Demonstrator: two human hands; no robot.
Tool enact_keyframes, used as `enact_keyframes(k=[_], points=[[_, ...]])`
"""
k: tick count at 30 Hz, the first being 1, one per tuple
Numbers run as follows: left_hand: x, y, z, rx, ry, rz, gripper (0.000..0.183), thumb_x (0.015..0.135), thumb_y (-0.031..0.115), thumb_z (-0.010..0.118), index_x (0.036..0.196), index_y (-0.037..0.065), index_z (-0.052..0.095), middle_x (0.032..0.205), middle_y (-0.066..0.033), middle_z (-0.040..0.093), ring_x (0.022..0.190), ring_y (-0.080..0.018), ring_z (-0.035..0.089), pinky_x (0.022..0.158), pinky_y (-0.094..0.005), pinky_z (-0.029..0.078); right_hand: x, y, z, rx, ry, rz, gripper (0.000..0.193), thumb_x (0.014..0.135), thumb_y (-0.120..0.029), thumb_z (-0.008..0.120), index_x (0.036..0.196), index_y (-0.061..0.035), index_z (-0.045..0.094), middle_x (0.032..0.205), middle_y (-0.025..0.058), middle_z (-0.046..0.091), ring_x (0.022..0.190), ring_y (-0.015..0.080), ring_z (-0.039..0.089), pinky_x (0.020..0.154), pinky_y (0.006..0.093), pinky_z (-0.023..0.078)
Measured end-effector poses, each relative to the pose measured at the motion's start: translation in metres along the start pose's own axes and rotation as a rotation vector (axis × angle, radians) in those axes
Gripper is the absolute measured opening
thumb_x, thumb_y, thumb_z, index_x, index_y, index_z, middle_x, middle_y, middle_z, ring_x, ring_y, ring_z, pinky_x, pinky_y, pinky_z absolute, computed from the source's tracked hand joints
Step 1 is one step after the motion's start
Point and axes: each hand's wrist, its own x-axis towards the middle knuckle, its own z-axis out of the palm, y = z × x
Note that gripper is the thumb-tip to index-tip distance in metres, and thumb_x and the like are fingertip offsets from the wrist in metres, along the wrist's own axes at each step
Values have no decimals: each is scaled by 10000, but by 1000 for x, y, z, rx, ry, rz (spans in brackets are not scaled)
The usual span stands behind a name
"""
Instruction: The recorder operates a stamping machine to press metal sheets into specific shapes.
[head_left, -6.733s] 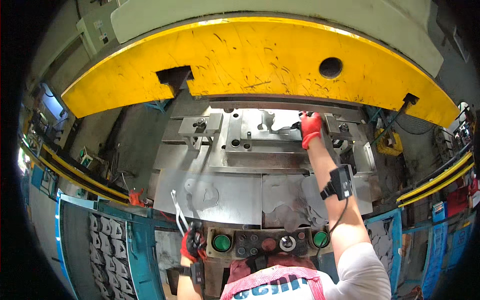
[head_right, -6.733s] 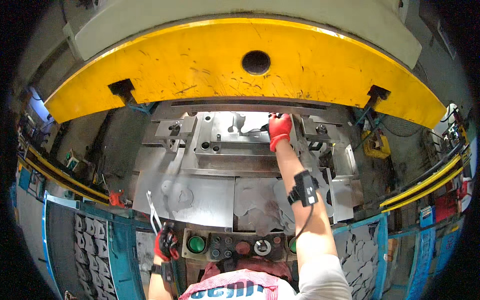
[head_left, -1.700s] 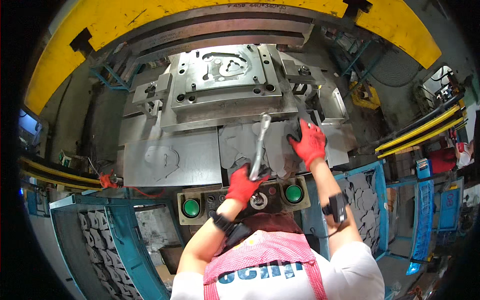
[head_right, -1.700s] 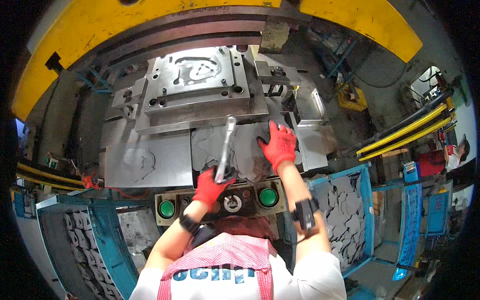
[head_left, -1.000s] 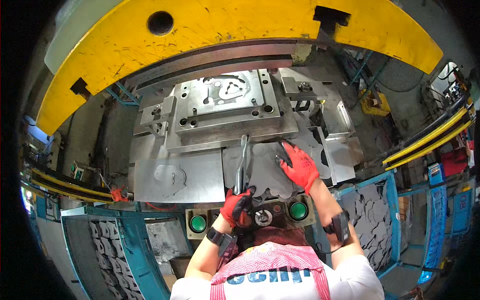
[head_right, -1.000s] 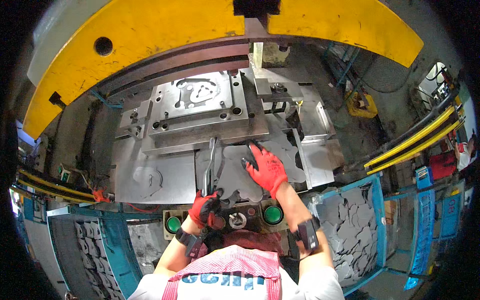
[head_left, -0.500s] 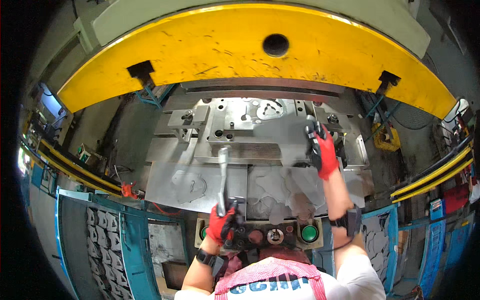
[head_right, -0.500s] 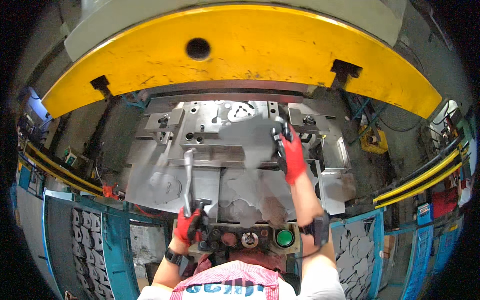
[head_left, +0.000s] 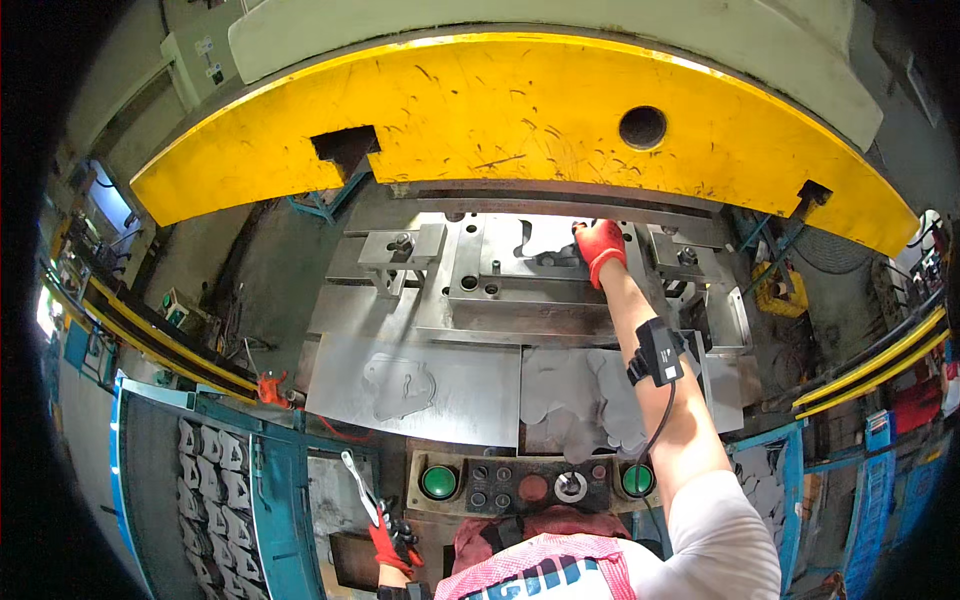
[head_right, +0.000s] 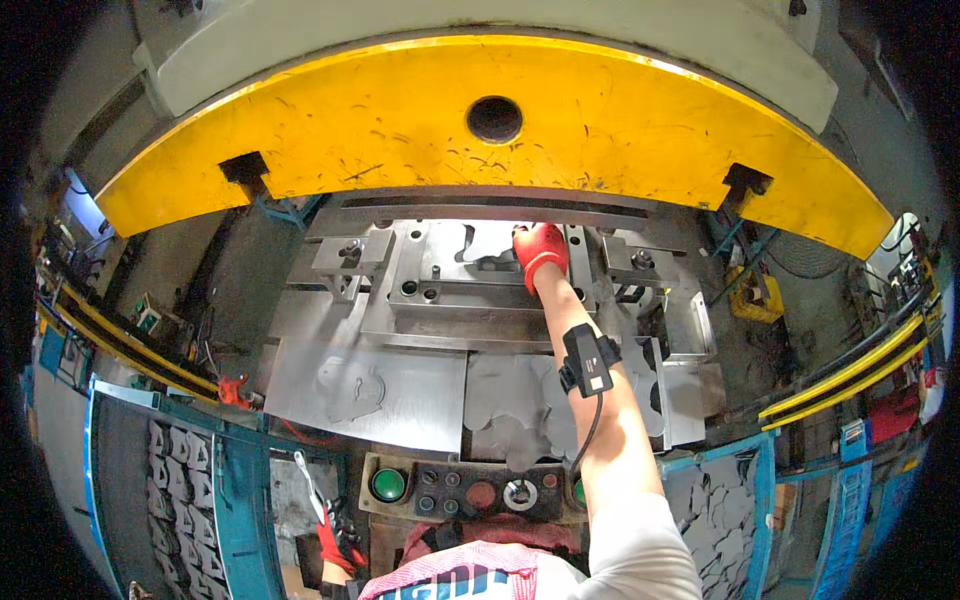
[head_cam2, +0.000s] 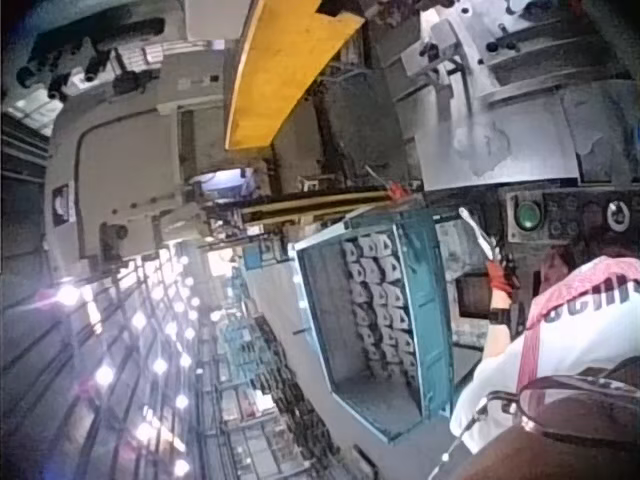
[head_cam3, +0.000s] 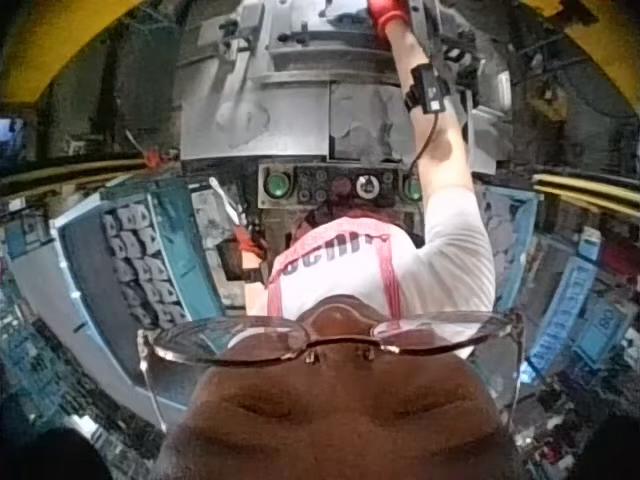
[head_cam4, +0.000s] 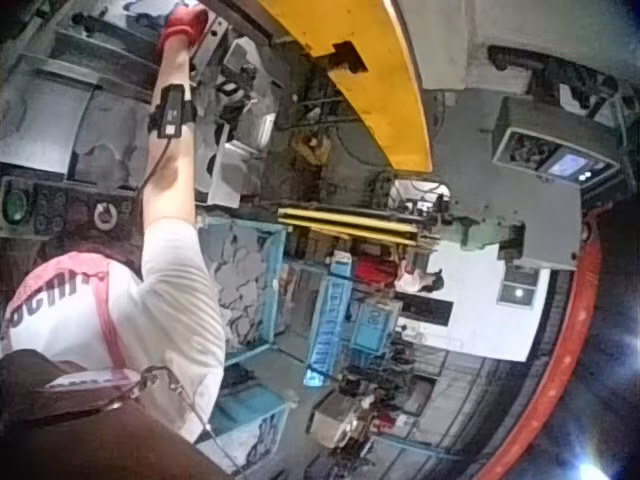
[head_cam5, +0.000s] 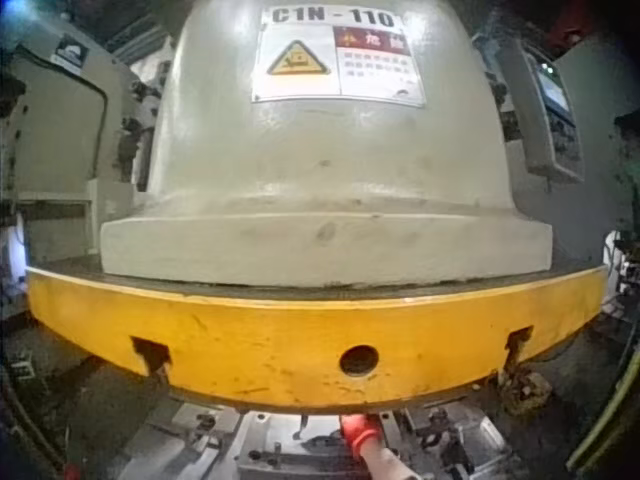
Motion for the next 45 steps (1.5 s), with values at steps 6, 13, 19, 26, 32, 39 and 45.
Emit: enact_keyframes(k=[6, 13, 19, 26, 32, 39, 45], points=[[13, 10, 45, 111, 241, -115, 310, 844, 373, 496, 937, 79, 530, 494, -27, 447, 374, -167, 450, 321, -325, 392, -30, -18, -49, -855, -85, -246, 451, 700, -452, 585, 1002, -117, 605, 1123, 169, 513, 1042, 319, 468, 840, 415, 382], [99, -44, 25, 445, -4, -117, 606, 637, 361, 743, 1020, -48, 515, 819, -144, 593, 668, -251, 579, 478, -384, 479, -136, 53, -171, -304, 179, -439, 420, 697, -283, 622, 1089, -145, 560, 1188, 157, 453, 1116, 329, 396, 936, 429, 297], [88, -39, 50, 576, -40, -66, 759, 563, 292, 806, 1136, -55, 450, 1015, -164, 563, 856, -247, 565, 665, -357, 477, -300, 290, -217, -150, 323, 402, 442, 854, -237, 495, 1191, 40, 421, 1206, 224, 455, 1135, 321, 414, 964, 382, 300], [87, -20, 70, 726, -116, -158, 969, 508, 266, 834, 1263, -23, 301, 1116, -195, 516, 937, -299, 542, 661, -448, 495, -400, 408, -99, 474, -339, 650, 752, 731, -391, 649, 1254, 46, 331, 1246, 177, 434, 1149, 262, 418, 950, 339, 341], [131, -61, 32, 654, 26, -207, 984, 495, 245, 829, 1280, -18, 298, 1165, -205, 483, 943, -305, 545, 665, -445, 497, -405, 424, -67, 234, -206, 663, 668, 624, -169, 744, 1168, 25, 408, 1086, 137, 545, 971, 214, 530, 850, 313, 419], [127, -58, 51, 845, 50, -149, 953, 483, 265, 830, 1250, -23, 342, 1138, -184, 517, 885, -257, 576, 650, -374, 497, -402, 416, -78, 148, -206, 679, 647, 633, -173, 738, 1159, 22, 415, 1087, 137, 548, 975, 219, 537, 848, 315, 427], [139, -66, 31, 821, -27, -76, 923, 479, 266, 832, 1226, -16, 370, 1084, -164, 545, 798, -246, 582, 607, -360, 489, -404, 425, -70, 251, -181, 645, 565, 661, -147, 711, 1131, 18, 446, 1074, 140, 559, 968, 225, 545, 843, 318, 432]])
